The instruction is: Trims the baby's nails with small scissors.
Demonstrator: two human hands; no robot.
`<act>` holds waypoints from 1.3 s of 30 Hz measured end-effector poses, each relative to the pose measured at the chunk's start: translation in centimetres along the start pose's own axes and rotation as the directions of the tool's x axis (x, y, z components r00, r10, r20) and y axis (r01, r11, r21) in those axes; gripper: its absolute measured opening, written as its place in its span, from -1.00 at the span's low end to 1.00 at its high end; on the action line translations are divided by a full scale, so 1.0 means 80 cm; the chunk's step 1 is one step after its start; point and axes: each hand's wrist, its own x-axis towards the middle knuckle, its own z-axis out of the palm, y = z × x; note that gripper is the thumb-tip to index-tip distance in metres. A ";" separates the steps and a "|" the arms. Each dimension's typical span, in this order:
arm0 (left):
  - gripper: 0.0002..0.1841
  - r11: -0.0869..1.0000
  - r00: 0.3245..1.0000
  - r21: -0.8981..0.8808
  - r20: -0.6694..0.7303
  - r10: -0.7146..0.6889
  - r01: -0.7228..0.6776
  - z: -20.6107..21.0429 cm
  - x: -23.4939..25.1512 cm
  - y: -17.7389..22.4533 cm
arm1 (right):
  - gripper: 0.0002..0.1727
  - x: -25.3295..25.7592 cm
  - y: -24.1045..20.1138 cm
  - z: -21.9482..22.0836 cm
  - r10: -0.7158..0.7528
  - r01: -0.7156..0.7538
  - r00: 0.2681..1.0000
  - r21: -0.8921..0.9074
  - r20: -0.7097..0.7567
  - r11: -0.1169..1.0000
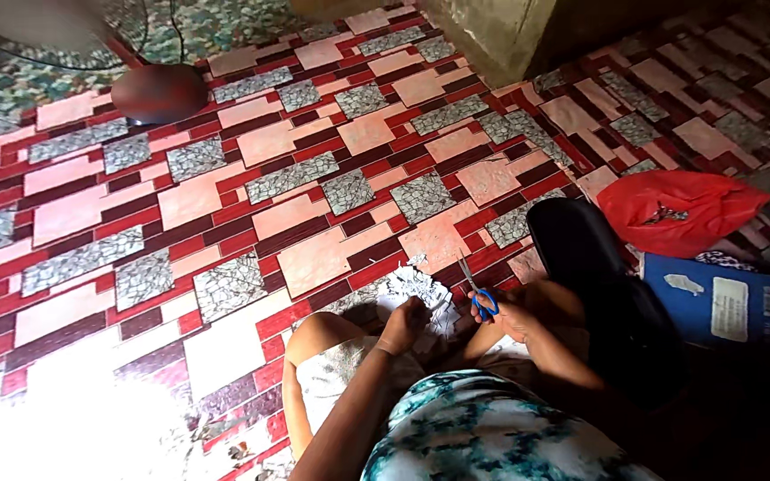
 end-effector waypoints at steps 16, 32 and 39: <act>-0.85 0.859 0.929 -0.423 -0.095 -0.357 0.287 -0.010 0.012 -0.034 | -0.71 0.048 0.035 0.027 0.211 -0.059 0.935 -0.463 0.285 0.885; -0.85 0.867 0.928 -0.375 -0.046 -0.371 0.328 -0.007 0.015 -0.034 | -0.73 0.052 0.034 0.029 0.178 -0.050 0.948 -0.431 0.262 0.901; -0.84 0.865 0.928 -0.394 -0.070 -0.366 0.312 -0.006 0.015 -0.036 | -0.72 0.052 0.034 0.029 0.174 -0.066 0.959 -0.422 0.223 0.904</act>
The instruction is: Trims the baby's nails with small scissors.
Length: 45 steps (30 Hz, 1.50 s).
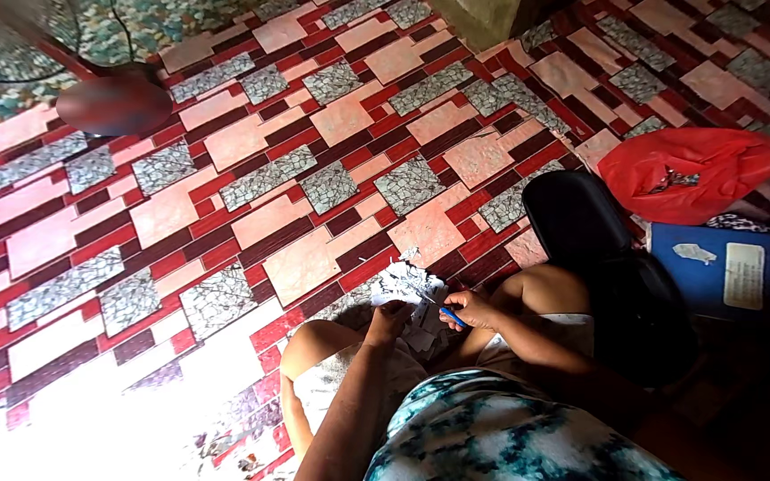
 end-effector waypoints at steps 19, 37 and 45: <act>-0.85 0.998 0.999 -0.043 0.001 -0.038 0.038 0.003 -0.001 0.001 | -0.73 0.001 0.002 0.000 -0.010 0.009 1.000 0.004 0.012 1.000; -0.84 0.998 0.999 -0.047 0.013 -0.050 0.051 0.004 0.001 0.001 | -0.75 0.001 0.000 0.000 -0.012 0.012 0.999 0.016 0.030 1.000; -0.85 0.994 0.998 -0.087 -0.014 -0.063 0.062 0.005 0.000 0.002 | -0.69 0.002 -0.005 -0.002 0.073 -0.067 0.994 -0.076 0.076 0.995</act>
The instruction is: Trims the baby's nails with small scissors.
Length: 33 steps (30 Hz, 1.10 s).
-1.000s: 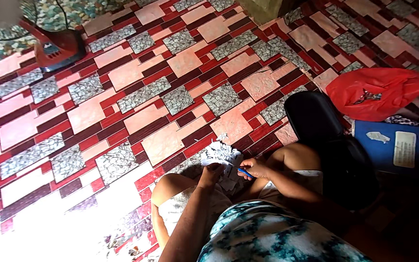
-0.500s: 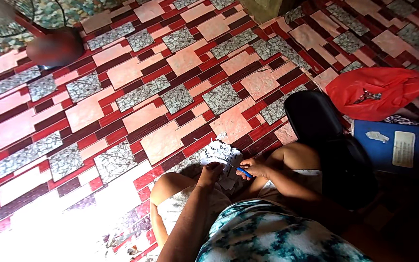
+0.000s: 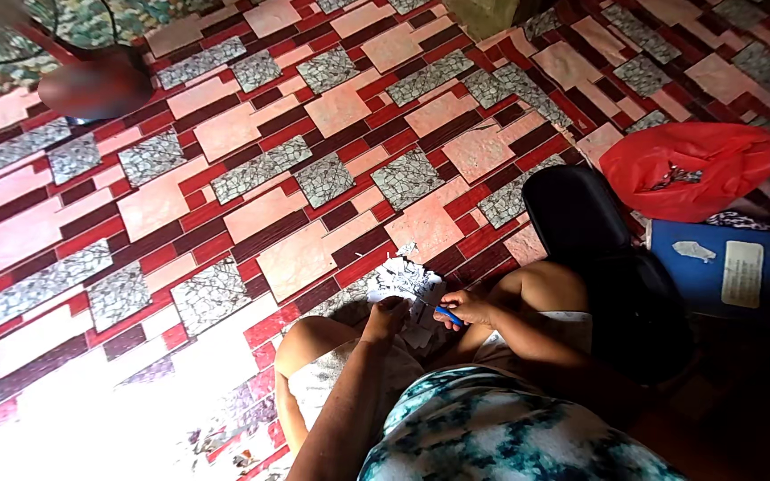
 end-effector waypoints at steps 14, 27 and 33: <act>-0.84 1.000 1.000 -0.007 0.028 -0.007 0.007 0.000 0.001 -0.001 | -0.75 0.000 0.005 0.002 -0.074 0.077 0.996 0.074 -0.047 0.994; -0.87 0.999 0.999 -0.034 0.039 -0.004 0.005 0.001 0.003 -0.001 | -0.77 0.004 0.009 0.001 -0.084 0.084 0.996 0.056 0.001 0.995; -0.83 0.999 0.995 -0.001 0.090 -0.043 0.043 -0.009 0.000 0.000 | -0.80 0.004 0.010 0.000 -0.083 0.085 0.996 0.087 -0.021 0.993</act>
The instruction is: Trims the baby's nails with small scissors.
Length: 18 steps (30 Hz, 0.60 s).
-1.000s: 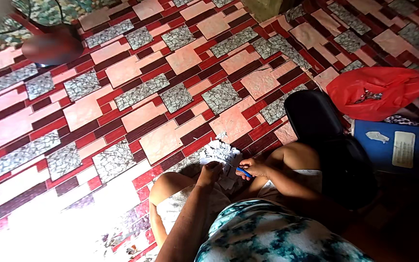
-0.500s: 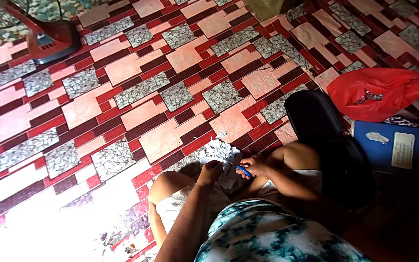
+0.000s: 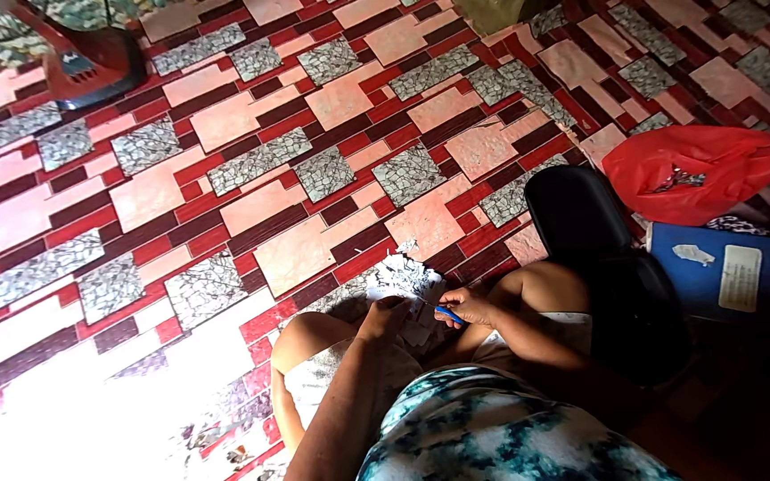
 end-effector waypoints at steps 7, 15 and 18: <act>-0.84 0.999 0.999 -0.036 -0.028 -0.021 0.020 -0.001 0.000 -0.001 | -0.72 -0.004 -0.006 0.000 0.041 -0.042 0.999 -0.025 -0.020 0.999; -0.83 0.999 0.999 -0.023 -0.040 -0.025 0.024 0.004 -0.001 0.001 | -0.72 -0.002 -0.009 0.003 0.091 -0.090 0.996 -0.076 0.008 0.993; -0.83 1.000 0.999 -0.017 -0.027 -0.020 0.019 0.005 0.000 0.000 | -0.75 -0.001 -0.007 0.002 0.062 -0.061 0.998 -0.058 0.013 0.996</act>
